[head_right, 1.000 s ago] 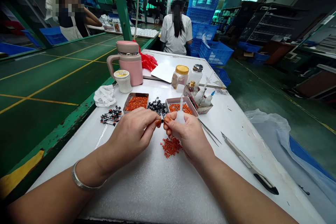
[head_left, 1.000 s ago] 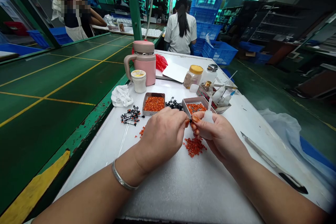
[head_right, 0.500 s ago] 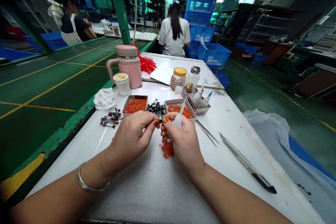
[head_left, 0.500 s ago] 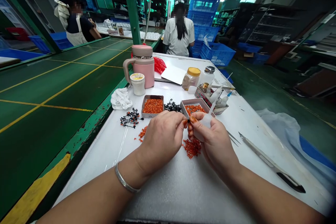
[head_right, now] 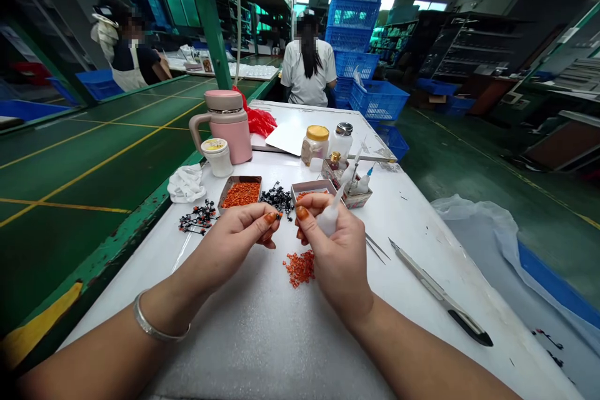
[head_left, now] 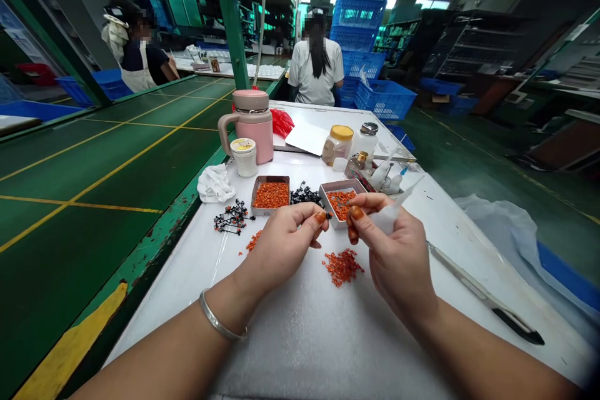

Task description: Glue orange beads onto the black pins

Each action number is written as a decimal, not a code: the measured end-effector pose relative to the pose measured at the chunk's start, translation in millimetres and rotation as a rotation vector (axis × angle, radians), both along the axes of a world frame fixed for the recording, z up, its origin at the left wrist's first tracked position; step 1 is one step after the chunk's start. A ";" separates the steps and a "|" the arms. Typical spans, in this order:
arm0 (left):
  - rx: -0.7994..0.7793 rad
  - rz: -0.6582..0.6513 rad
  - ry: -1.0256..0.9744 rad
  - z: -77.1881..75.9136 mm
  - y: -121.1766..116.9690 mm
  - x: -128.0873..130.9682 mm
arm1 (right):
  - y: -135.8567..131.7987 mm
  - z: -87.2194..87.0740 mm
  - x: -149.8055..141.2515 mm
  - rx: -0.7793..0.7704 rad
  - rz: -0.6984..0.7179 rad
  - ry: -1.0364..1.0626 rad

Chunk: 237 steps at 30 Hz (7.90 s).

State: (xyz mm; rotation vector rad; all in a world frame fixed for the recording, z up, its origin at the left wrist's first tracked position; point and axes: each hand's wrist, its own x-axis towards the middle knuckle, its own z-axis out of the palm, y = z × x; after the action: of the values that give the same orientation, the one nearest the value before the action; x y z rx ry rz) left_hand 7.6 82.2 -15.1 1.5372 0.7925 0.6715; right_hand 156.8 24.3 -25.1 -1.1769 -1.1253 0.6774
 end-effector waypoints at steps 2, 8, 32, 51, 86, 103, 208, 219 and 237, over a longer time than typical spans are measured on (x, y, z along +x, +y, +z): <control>-0.132 -0.067 -0.125 -0.6 0.8 0.1 | -0.6 3.3 2.1 0.036 -0.020 -0.185; -0.275 -0.200 -0.276 -3.4 1.3 -2.1 | -1.8 6.4 3.1 0.280 -0.022 -0.542; -0.379 -0.252 -0.272 -2.3 1.3 -3.6 | -1.2 7.7 8.5 0.282 0.057 -0.573; -0.364 -0.247 -0.260 -2.8 0.5 -4.1 | 0.6 7.1 11.0 0.332 0.095 -0.622; -0.374 0.064 -0.315 -1.8 2.3 -6.9 | 4.2 6.8 8.6 -0.015 0.056 -0.271; -0.298 0.160 -0.331 -1.4 4.8 -4.4 | 6.5 5.4 5.7 -0.084 0.160 -0.170; 0.554 0.479 0.673 15.1 61.5 -82.1 | 15.6 -4.1 17.6 0.044 -0.026 -0.299; 0.926 0.144 0.879 -22.4 27.5 -4.9 | 17.0 -3.6 16.7 0.056 0.008 -0.313; 0.341 0.171 0.394 -4.1 34.2 -15.5 | 20.5 -6.3 21.5 -0.032 0.023 -0.354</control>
State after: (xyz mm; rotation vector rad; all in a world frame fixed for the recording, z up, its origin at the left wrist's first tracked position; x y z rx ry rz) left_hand -8.0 116.4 -19.2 1.9630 1.1601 0.6604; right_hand 178.4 44.8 -31.4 -1.3469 -1.4285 0.5165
